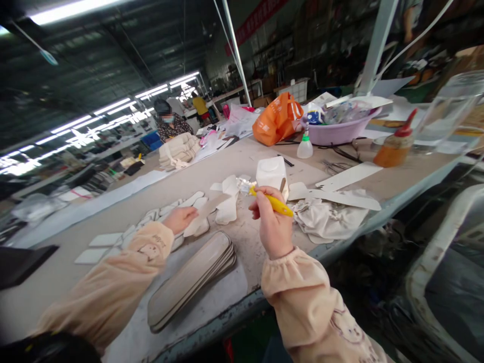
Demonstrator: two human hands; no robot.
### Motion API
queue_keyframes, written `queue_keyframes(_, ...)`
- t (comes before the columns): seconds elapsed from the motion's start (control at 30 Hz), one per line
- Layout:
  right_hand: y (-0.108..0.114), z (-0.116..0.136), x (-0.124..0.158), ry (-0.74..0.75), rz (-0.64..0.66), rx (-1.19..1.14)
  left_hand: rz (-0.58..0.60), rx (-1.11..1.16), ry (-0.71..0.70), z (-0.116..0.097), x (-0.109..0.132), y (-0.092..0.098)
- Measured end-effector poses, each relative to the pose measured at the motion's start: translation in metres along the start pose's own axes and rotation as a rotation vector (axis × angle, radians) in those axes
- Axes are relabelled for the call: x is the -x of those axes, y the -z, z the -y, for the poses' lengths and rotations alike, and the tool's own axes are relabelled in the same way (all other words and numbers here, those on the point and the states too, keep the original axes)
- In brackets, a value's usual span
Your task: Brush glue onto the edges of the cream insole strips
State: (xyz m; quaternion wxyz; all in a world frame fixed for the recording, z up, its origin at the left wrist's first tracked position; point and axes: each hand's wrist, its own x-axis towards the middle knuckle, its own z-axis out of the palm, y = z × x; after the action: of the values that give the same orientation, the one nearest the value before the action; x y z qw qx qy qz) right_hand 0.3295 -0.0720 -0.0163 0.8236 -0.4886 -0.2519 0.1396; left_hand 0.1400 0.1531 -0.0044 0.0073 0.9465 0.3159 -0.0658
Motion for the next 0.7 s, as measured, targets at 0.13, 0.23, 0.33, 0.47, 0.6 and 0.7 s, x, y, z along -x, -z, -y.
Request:
queue_keyframes(0.13, -0.006, -0.006, 0.009, 0.132, 0.137, 0.115, -0.139, 0.126, 0.072, 0.002, 0.045, 0.049)
queue_keyframes(0.23, -0.014, -0.012, 0.016, 0.077, 0.26, 0.028, -0.087, 0.342, 0.005, -0.012, 0.086, 0.069)
queue_keyframes(0.33, -0.026, -0.014, 0.026, 0.002, 0.355, -0.052, 0.015, 0.462, -0.046, -0.03, 0.118, 0.066)
queue_keyframes(0.47, -0.041, -0.014, 0.041, -0.02, 0.256, 0.02, 0.085, 0.646, 0.016, -0.036, 0.142, 0.044)
queue_keyframes(0.6, -0.049, -0.012, 0.05, -0.238, 0.253, -0.062, 0.069, 0.781, 0.162, -0.026, 0.162, 0.025)
queue_keyframes(0.7, -0.052, -0.011, 0.054, -0.297, 0.306, -0.075, 0.071, 0.83, 0.18, -0.022, 0.171, 0.014)
